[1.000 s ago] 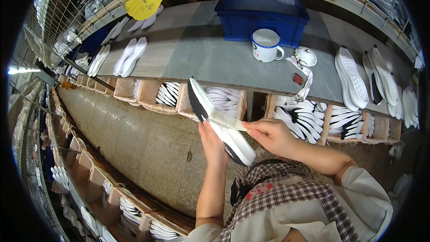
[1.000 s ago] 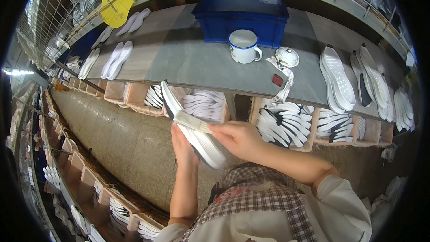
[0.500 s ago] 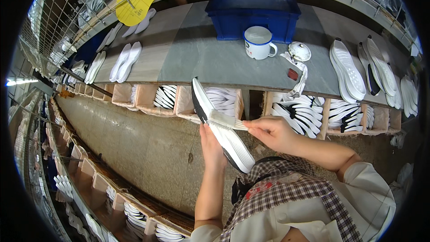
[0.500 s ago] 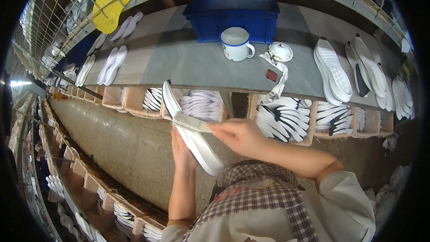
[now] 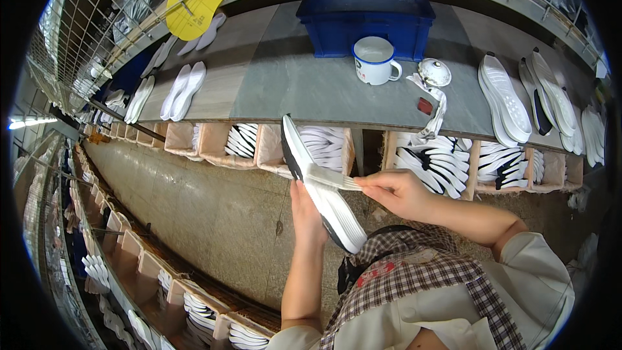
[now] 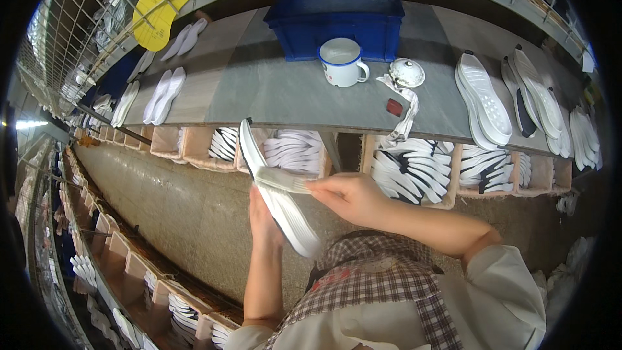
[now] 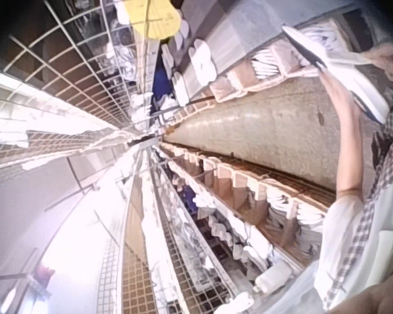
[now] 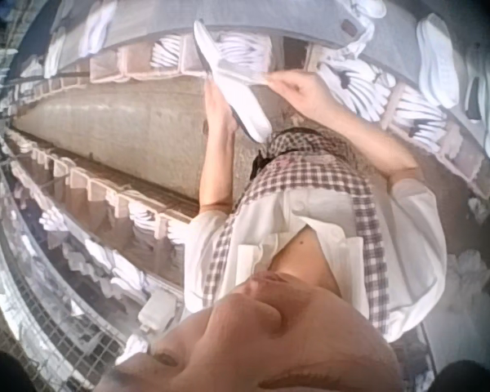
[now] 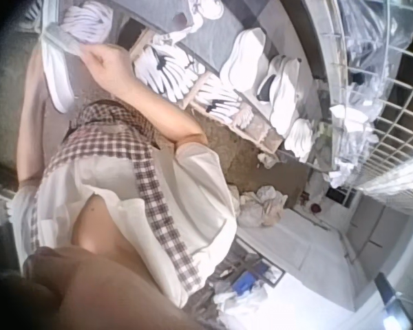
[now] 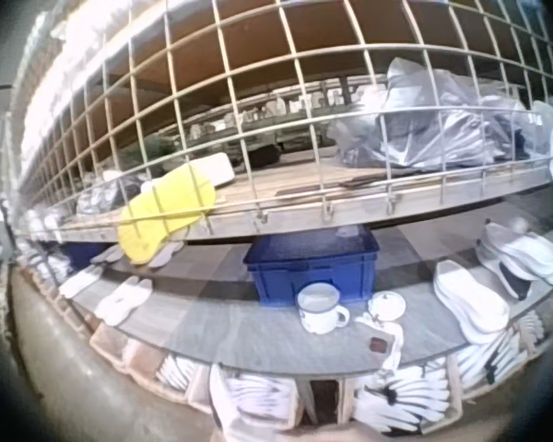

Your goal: The person picks up white slippers from a shelf, inspects them, and uses a brush to clean the soles and uppers. The person places the cleaned slippers back on the shelf and repeats the process with additional slippers.

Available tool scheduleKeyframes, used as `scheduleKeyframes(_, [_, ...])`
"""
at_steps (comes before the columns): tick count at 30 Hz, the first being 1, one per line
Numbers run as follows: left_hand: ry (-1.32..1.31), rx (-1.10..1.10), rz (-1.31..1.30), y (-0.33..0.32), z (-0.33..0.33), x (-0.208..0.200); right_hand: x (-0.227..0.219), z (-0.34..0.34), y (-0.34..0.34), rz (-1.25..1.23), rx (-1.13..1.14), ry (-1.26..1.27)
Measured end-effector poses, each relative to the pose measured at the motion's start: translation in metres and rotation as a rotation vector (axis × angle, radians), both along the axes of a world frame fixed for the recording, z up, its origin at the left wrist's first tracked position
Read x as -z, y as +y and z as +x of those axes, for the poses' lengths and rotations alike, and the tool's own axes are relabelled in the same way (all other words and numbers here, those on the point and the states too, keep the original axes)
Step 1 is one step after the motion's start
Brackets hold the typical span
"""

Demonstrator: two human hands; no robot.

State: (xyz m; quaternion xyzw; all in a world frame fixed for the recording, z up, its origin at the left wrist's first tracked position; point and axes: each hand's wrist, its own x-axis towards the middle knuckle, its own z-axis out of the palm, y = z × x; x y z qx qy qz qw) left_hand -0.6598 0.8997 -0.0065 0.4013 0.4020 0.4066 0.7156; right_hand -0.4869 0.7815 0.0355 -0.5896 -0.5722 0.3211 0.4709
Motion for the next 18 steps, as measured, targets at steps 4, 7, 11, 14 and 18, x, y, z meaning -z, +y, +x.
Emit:
scheduleKeyframes(4, [0.038,-0.049,-0.058,-0.001,-0.002,0.004,-0.005,-0.005,-0.003,0.056,-0.057,0.066])
scheduleKeyframes(7, [-0.002,-0.017,-0.036,-0.004,0.000,0.009,-0.008,0.003,0.009,-0.042,-0.016,-0.029])
scheduleKeyframes(11, [-0.007,-0.011,-0.109,-0.003,0.000,0.009,0.004,0.045,0.063,0.026,0.234,0.425])
scheduleKeyframes(14, [-0.071,-0.145,-0.160,-0.002,-0.002,0.006,0.029,0.098,0.081,-0.308,0.255,0.783])
scheduleKeyframes(18, [-0.080,-0.192,-0.189,-0.005,-0.001,0.000,0.058,0.128,0.107,-0.413,0.315,0.501])
